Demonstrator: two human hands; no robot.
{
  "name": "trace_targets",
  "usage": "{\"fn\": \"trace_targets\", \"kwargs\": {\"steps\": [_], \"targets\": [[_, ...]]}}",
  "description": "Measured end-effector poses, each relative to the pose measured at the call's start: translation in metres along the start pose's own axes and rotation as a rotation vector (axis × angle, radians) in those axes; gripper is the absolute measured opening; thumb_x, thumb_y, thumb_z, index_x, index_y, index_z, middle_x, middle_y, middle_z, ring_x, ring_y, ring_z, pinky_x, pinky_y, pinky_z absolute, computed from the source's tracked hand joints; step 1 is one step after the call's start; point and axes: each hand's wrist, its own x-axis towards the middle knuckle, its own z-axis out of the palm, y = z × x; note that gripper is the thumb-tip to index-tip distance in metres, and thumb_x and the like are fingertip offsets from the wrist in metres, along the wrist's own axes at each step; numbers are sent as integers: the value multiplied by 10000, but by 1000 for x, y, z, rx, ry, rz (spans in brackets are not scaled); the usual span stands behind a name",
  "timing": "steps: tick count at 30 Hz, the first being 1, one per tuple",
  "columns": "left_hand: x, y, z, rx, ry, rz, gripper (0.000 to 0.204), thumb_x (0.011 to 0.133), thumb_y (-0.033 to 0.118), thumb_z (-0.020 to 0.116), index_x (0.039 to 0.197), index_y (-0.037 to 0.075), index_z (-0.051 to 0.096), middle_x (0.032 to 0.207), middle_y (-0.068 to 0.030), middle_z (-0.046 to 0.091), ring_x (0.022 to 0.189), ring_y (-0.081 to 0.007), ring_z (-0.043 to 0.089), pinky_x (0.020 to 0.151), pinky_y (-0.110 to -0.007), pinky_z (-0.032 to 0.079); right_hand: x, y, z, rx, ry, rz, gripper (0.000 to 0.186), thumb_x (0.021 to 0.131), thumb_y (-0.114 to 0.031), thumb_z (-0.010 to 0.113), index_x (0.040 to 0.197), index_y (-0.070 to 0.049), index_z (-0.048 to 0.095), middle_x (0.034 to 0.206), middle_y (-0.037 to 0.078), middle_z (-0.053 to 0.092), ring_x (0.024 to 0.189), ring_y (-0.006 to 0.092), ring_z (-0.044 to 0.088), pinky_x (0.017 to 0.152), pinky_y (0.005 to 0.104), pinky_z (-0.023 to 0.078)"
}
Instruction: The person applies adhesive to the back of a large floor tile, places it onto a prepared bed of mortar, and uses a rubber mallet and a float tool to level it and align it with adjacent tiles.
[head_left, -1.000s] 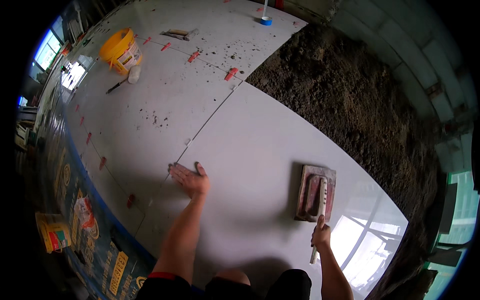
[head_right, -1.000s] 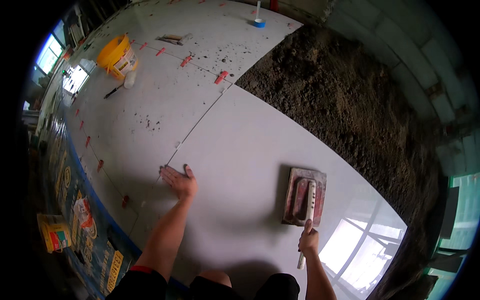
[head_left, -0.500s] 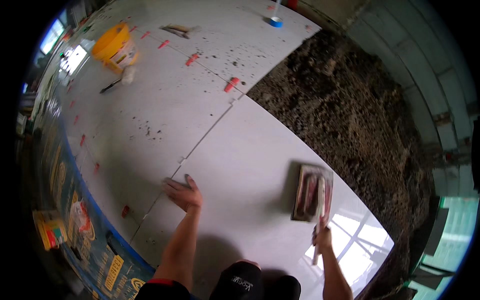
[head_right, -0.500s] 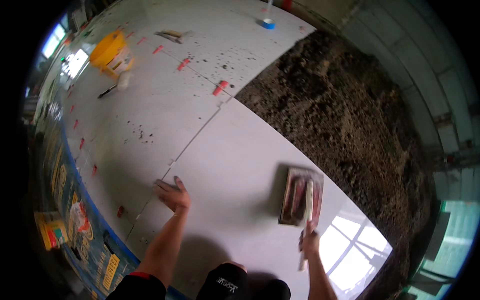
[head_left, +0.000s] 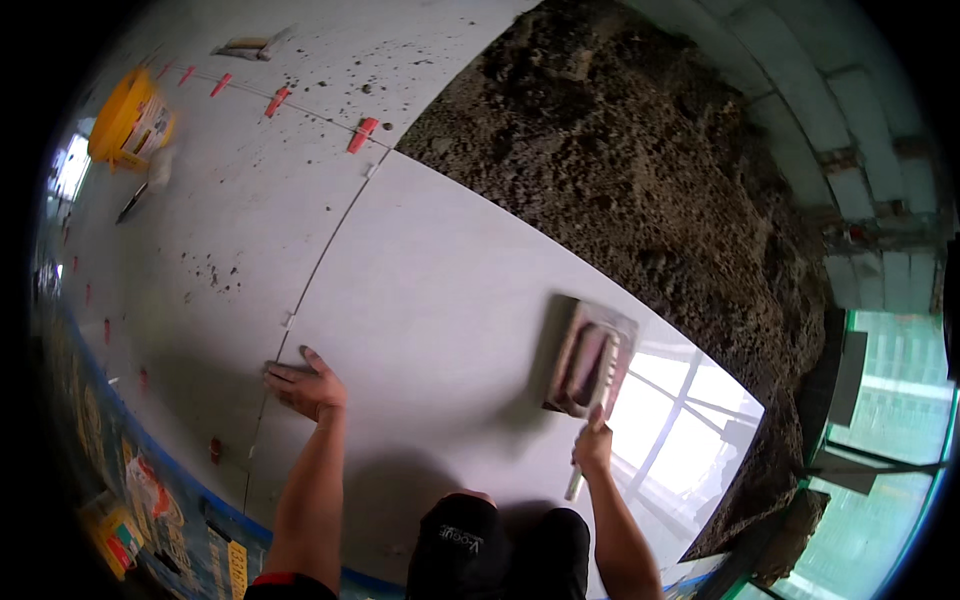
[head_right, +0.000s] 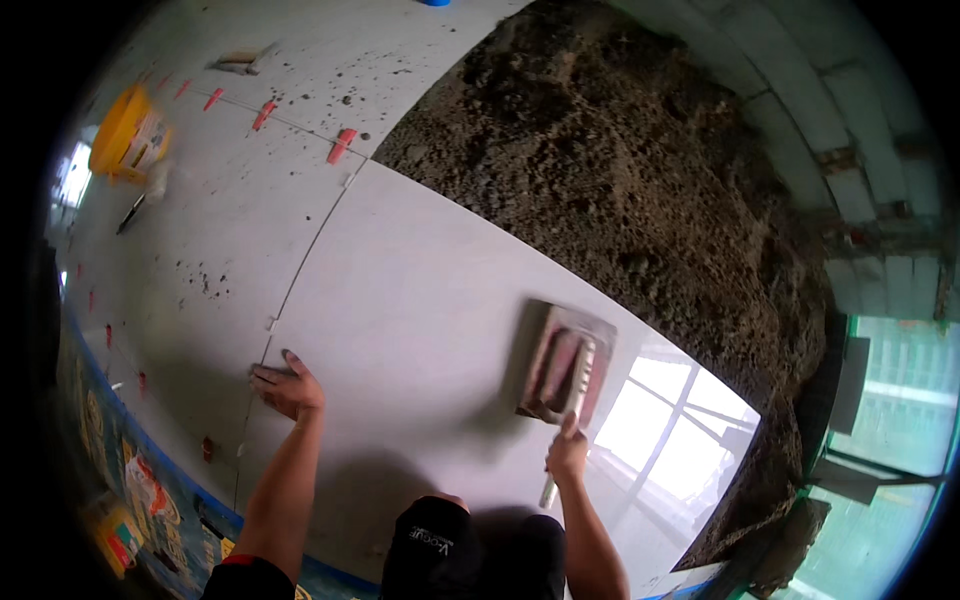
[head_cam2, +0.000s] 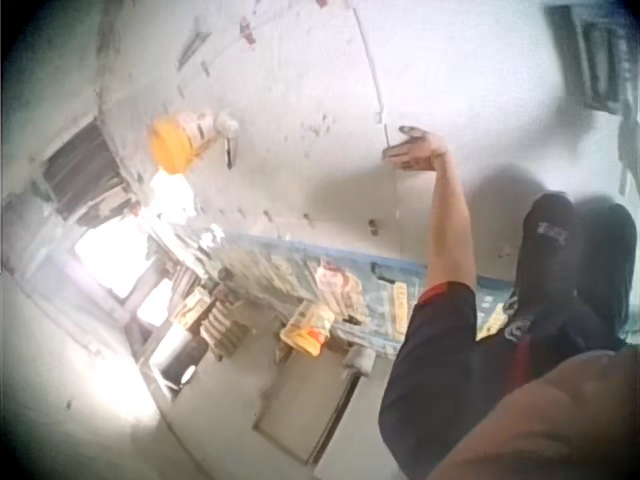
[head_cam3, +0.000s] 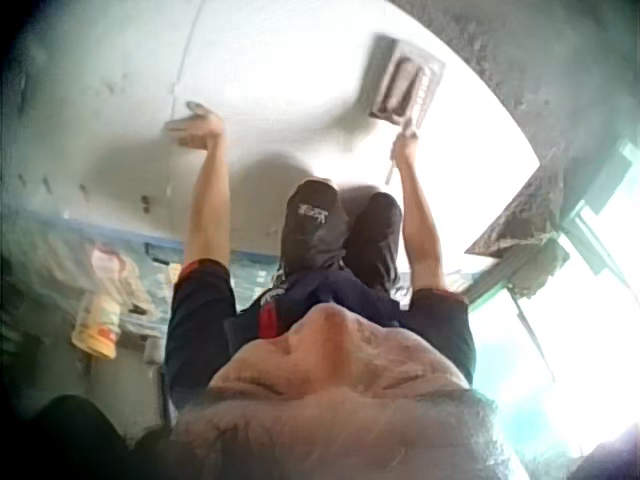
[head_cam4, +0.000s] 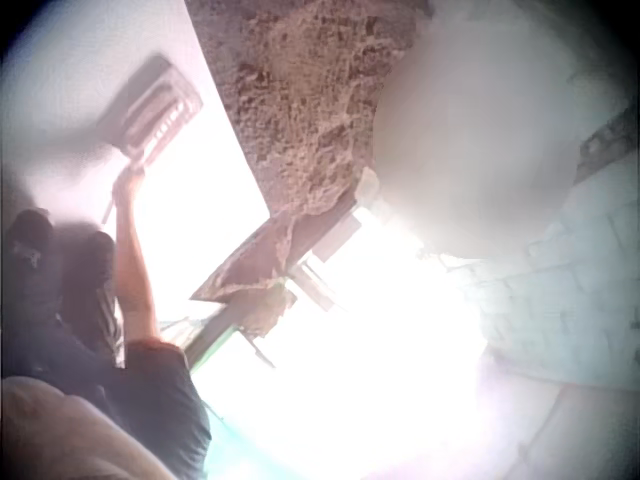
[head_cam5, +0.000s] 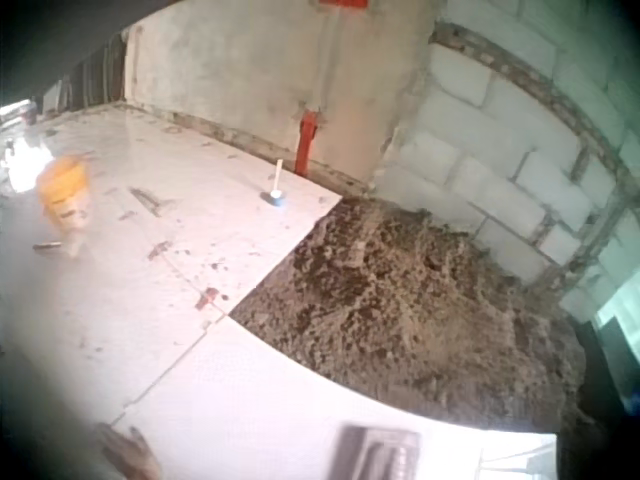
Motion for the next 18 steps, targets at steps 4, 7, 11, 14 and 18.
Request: {"fn": "trace_targets", "kwargs": {"steps": [4,7,11,14,18], "targets": [[4,2,-3,-30,-2,22,854,923,537,462,1438,-104,235,1463,-309,274,1355,-450,288,1106,-522,268,12,-80,-68,103,-295,-57,629,944,-646,388,714,-69,488,504,29,419,370,156,416,357,333,365],[6,3,-3,-83,48,43,845,922,527,466,1417,-125,258,1445,-327,291,1347,-457,300,1105,-534,265,-34,-97,-135,151,-198,-367,637,927,-681,386,652,-111,456,440,-21,337,320,105,329,316,274,295],[4,1,1,-64,26,51,825,921,514,463,1389,-143,290,1433,-349,297,1340,-479,305,1104,-542,267,-59,-55,-92,444,5,-692,602,961,-661,303,738,-124,459,510,-38,412,382,51,398,340,191,311],[4,0,2,-40,20,29,820,919,509,456,1389,-142,291,1438,-345,297,1345,-484,296,1110,-537,259,-28,-48,29,-76,70,-469,363,1018,-374,367,905,-68,527,574,-39,394,408,97,366,366,276,335],[4,1,-1,-85,50,39,819,913,513,469,1396,-127,300,1431,-331,319,1342,-476,303,1107,-529,263,-14,-138,66,-249,-411,-332,621,965,-611,370,769,-40,513,519,50,463,434,196,474,434,382,408]]}}
